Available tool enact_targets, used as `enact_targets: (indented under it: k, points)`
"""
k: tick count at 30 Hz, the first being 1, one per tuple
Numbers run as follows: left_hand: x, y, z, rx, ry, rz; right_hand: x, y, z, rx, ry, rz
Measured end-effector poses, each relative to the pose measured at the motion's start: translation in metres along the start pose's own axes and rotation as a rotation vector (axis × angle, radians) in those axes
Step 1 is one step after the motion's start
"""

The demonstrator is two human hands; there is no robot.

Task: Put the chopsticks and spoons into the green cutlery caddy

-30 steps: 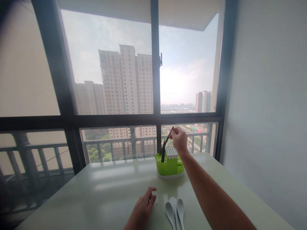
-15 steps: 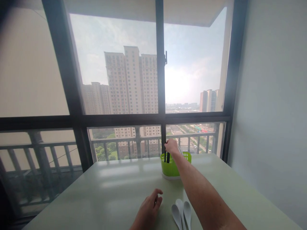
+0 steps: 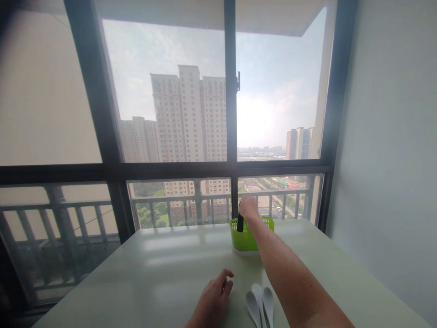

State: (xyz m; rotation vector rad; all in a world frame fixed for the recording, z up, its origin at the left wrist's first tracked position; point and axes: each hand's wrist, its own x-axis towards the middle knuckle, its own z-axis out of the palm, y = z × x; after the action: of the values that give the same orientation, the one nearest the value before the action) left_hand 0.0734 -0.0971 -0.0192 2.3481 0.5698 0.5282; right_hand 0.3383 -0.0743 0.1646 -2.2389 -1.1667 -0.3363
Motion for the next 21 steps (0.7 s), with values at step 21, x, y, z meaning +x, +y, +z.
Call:
enact_targets:
  k: [21]
  points:
    - [0.004,0.0,-0.004,0.003,0.033,0.025,-0.183,0.069,-0.047,0.057,-0.414,-0.13]
